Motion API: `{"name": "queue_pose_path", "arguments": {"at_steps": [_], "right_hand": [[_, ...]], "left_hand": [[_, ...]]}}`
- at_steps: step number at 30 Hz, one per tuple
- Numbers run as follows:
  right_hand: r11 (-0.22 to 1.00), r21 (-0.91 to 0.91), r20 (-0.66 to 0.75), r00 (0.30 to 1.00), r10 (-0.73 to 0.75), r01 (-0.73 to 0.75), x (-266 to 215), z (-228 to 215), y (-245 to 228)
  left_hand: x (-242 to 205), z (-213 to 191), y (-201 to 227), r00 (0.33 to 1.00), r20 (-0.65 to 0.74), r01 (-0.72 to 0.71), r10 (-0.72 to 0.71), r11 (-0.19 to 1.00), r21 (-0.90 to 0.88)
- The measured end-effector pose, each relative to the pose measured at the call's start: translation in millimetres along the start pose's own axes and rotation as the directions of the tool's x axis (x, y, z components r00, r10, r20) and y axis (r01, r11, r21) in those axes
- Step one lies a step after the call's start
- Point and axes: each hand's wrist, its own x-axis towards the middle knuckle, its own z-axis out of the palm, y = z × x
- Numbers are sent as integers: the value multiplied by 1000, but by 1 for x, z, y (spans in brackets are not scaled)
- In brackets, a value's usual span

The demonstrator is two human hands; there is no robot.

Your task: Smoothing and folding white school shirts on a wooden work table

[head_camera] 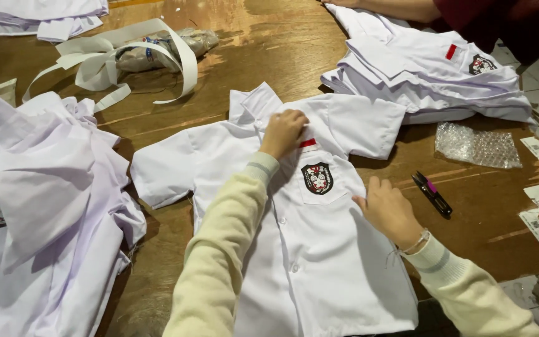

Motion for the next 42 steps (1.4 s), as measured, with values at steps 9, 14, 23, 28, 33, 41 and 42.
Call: {"name": "queue_pose_path", "arguments": {"at_steps": [9, 14, 23, 28, 33, 41, 42], "right_hand": [[824, 559, 202, 979, -28, -92, -58, -24, 16], [828, 520, 394, 919, -13, -211, -127, -42, 28], [57, 745, 655, 745, 127, -665, -229, 29, 67], [-115, 784, 618, 752, 231, -609, -261, 86, 89], [708, 137, 703, 572, 423, -693, -245, 10, 73], [790, 592, -36, 975, 220, -156, -154, -56, 48], [815, 578, -114, 993, 28, 44, -131, -59, 42]], "left_hand": [[1, -38, 55, 773, 582, 381, -251, 918, -110], [14, -66, 68, 725, 623, 481, -293, 863, -154], [4, -48, 65, 787, 536, 437, -306, 889, -135], [1, -40, 65, 817, 487, 421, -308, 896, -140], [7, -58, 63, 798, 550, 441, -245, 859, -259], [-10, -38, 108, 994, 45, -56, 100, 821, -568], [-14, -40, 121, 963, 268, 109, 31, 865, -490]]}}
